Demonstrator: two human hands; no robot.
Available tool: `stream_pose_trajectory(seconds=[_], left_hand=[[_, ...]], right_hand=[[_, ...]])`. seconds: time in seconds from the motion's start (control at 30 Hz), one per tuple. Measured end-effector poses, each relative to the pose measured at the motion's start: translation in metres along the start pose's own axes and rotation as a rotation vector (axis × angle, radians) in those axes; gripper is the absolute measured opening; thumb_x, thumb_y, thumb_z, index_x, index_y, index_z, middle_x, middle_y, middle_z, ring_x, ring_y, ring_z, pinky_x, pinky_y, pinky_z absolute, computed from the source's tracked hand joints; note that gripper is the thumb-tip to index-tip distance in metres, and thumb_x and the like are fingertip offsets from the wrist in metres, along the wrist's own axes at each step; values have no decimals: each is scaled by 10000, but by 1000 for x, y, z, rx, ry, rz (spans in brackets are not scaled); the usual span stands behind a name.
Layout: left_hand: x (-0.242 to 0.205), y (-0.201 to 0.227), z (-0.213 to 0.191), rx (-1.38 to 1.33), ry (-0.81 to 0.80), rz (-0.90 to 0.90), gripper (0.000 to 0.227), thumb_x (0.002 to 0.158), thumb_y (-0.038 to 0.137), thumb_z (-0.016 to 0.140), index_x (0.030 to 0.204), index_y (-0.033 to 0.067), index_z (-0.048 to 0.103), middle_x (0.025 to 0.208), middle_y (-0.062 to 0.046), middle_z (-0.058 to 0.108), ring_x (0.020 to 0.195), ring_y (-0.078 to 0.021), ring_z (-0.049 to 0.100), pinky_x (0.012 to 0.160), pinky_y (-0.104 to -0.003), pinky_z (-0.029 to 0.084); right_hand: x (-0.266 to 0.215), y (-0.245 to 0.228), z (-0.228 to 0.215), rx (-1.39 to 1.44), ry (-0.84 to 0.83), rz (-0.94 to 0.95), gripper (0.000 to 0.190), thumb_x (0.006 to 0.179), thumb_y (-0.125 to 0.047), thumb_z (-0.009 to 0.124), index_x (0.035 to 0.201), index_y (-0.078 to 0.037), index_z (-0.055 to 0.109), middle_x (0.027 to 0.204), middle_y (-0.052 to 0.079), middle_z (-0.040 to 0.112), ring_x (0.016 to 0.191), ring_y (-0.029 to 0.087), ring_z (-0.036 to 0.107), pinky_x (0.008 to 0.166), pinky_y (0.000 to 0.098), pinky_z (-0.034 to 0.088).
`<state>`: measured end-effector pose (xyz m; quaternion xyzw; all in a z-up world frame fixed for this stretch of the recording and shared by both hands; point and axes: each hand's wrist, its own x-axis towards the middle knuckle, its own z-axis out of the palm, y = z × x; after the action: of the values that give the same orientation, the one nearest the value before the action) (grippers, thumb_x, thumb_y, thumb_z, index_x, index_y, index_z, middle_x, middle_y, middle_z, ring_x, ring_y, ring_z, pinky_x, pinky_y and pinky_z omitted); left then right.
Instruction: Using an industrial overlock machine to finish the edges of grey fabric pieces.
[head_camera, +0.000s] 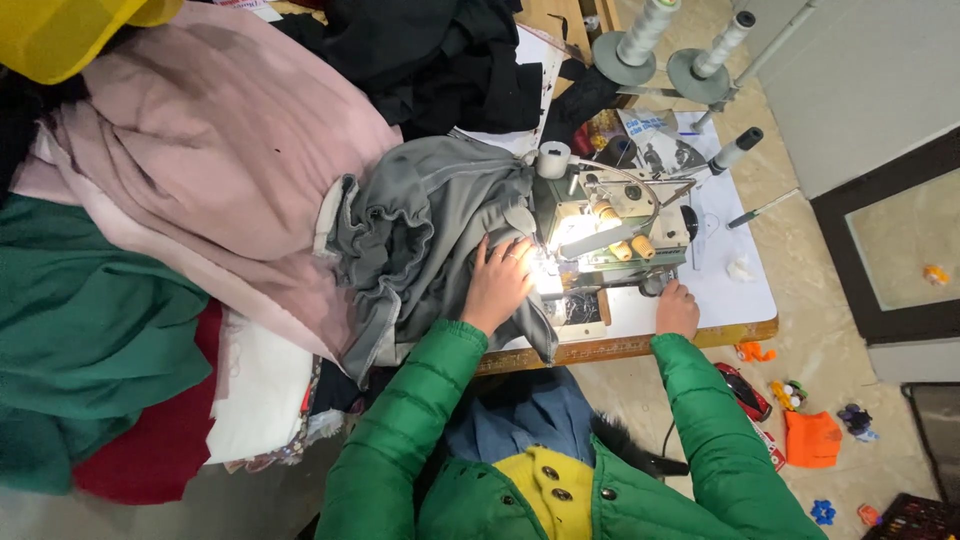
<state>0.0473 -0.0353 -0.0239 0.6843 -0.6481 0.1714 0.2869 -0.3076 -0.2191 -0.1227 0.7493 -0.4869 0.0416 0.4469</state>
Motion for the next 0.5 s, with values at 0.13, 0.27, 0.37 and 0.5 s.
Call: stream_pose_trajectory(seconds=[0.13,0.27,0.37,0.5], left_hand=[[-1,1,5,-3,-2,-9,429,937,356,558,1324,184,630,1364,18,612,1258,-205,555,1196,-595,324],[-1,2,5,-9,-21,-8,430,947,352,556,1337,185,622,1384,24,598,1277,-202,542,1203,-588,327],[-2,2,5,-5,-26,-9,427,952,349,557,1339,182,623,1389,25,596,1286,-201,537,1207,-585,325],[-1,2,5,-8,-28,-5,442,931,338,579,1339,179,634,1383,19,603,1280,-208,546,1189,-589,342]], right_hand=[[-1,-1,2,28,26,3,195,1008,-144,543,815,-172,551,683,-44,509,597,98,599,557,209,518],[-1,-1,2,17,17,9,229,1025,-149,532,798,-175,536,673,-51,502,580,88,585,546,202,511],[-3,-3,8,26,31,22,221,1020,-147,535,801,-175,540,677,-48,506,588,95,593,548,213,514],[-3,-1,11,53,-19,13,173,1017,-155,533,847,-168,567,711,-32,536,621,117,627,571,235,536]])
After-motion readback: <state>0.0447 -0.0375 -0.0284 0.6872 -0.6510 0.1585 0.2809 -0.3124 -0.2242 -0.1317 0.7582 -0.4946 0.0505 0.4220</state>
